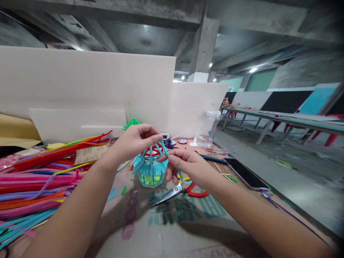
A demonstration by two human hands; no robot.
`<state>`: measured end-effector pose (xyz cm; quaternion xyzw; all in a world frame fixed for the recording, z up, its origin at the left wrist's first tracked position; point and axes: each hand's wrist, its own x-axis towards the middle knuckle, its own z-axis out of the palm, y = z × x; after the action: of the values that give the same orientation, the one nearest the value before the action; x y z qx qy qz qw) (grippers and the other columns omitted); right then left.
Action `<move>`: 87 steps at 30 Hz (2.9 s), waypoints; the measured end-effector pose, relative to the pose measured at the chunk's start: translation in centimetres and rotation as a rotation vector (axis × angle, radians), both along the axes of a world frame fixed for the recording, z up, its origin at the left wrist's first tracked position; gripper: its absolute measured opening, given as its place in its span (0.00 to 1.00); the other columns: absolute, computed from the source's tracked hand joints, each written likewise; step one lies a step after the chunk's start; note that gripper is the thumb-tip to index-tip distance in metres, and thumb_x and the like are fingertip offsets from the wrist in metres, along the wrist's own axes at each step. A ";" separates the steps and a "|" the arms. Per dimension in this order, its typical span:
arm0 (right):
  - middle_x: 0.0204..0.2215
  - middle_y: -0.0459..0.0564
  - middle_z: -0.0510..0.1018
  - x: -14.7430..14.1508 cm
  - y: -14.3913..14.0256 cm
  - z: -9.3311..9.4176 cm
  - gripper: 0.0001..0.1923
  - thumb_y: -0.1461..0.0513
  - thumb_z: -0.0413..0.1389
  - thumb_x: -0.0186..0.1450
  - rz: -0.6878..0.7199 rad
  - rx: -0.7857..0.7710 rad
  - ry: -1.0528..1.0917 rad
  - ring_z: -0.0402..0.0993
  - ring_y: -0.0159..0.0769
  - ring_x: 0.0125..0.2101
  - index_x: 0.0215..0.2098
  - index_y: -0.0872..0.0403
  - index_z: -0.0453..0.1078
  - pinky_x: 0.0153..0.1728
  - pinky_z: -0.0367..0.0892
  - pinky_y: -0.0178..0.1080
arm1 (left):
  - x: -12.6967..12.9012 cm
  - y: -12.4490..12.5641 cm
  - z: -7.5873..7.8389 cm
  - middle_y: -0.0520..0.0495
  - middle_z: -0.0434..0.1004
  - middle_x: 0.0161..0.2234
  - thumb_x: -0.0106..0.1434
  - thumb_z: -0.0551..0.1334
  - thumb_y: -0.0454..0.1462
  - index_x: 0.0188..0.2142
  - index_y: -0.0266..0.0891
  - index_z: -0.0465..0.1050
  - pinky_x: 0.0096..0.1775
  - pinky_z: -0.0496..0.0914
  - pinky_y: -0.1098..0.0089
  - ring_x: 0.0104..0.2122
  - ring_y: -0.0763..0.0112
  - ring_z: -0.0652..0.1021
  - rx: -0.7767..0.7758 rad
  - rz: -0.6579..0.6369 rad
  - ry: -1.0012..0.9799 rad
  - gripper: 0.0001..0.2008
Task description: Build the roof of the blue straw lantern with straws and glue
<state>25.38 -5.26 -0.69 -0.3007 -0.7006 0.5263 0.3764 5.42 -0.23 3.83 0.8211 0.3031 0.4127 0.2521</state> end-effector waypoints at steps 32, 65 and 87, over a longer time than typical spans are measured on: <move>0.24 0.46 0.78 -0.3 1.5 -1.4 0.12 0.53 0.56 0.63 -0.199 0.057 0.014 0.67 0.26 0.17 0.33 0.53 0.62 0.18 0.64 0.32 | -1.4 3.4 -1.6 0.42 0.77 0.45 0.64 0.56 0.48 0.50 0.38 0.73 0.37 0.69 0.69 0.38 0.65 0.76 0.079 0.232 0.018 0.21; 0.18 0.42 0.74 -2.2 3.7 -0.6 0.08 0.56 0.53 0.64 -0.455 0.323 -0.148 0.69 0.29 0.17 0.32 0.52 0.61 0.18 0.63 0.30 | -0.6 3.6 -2.3 0.45 0.81 0.35 0.59 0.61 0.47 0.38 0.39 0.78 0.29 0.67 0.70 0.33 0.63 0.78 0.027 0.275 0.009 0.16; 0.16 0.39 0.74 -1.3 3.2 -1.9 0.09 0.57 0.54 0.64 -0.397 0.192 -0.051 0.68 0.28 0.14 0.32 0.51 0.59 0.15 0.64 0.29 | -0.2 2.8 -1.8 0.47 0.80 0.31 0.60 0.61 0.48 0.37 0.37 0.78 0.30 0.66 0.72 0.29 0.68 0.75 0.072 0.314 0.009 0.17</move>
<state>24.12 -2.06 -2.61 -0.4088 -0.6838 0.3652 0.4816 5.27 2.55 2.04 0.7739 0.4139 0.4541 0.1534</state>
